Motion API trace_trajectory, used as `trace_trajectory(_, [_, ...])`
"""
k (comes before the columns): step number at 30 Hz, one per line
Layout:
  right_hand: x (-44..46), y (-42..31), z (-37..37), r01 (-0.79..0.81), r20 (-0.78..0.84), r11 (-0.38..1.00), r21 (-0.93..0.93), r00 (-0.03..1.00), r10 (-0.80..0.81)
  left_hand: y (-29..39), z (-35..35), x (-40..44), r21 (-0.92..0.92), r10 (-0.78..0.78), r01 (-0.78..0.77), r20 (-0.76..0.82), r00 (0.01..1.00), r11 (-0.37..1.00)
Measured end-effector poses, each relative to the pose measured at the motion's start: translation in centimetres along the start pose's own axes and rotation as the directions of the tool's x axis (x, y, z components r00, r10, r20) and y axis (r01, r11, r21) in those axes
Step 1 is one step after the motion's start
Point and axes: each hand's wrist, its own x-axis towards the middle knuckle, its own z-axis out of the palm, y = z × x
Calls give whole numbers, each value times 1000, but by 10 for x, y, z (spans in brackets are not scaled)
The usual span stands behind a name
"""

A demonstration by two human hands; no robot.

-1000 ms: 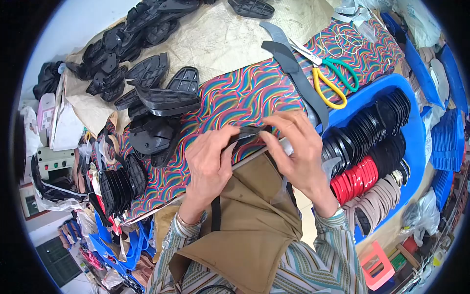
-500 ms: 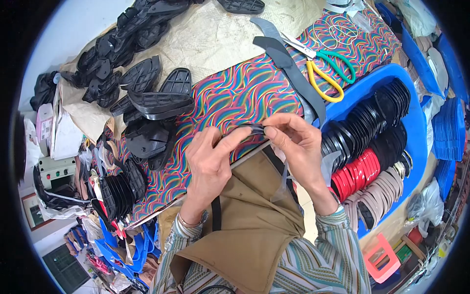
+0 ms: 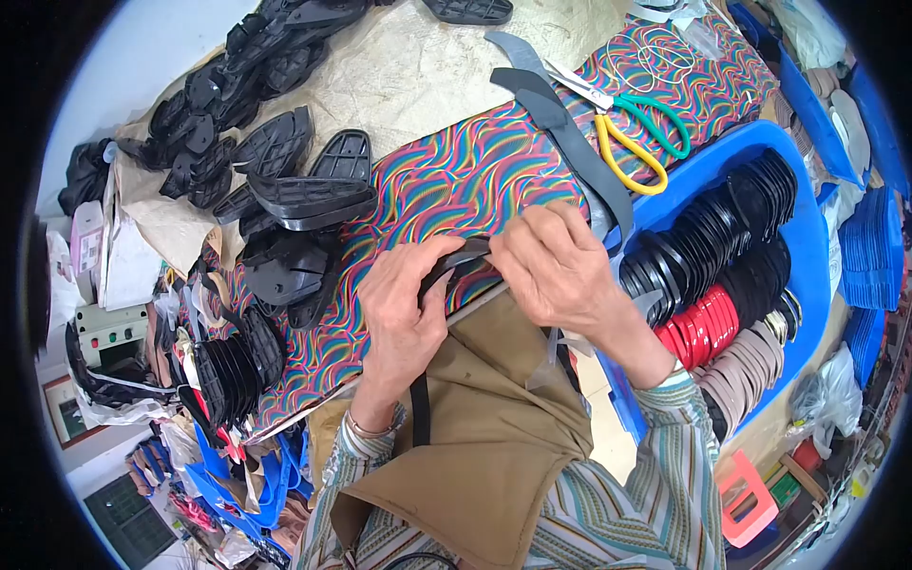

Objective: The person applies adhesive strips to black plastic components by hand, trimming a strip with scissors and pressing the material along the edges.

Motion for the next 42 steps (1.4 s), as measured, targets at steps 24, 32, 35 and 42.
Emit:
trace_trajectory(24, [-6,-70,-23,-606,542,-243,757,377,751,18,2,-9,-829,-562,438,190,805,348])
trace_trajectory(32, [3,-67,-23,-641,553,-284,713,265,790,10,-14,-24,-793,-564,547,331,757,268])
trace_trajectory(35, [3,-70,-26,-672,536,-208,711,327,778,8,-18,-30,-787,-591,567,343,730,243])
trace_trajectory(42, [2,-83,-17,-686,465,-95,721,377,801,16,-19,-21,-499,-520,462,27,854,734])
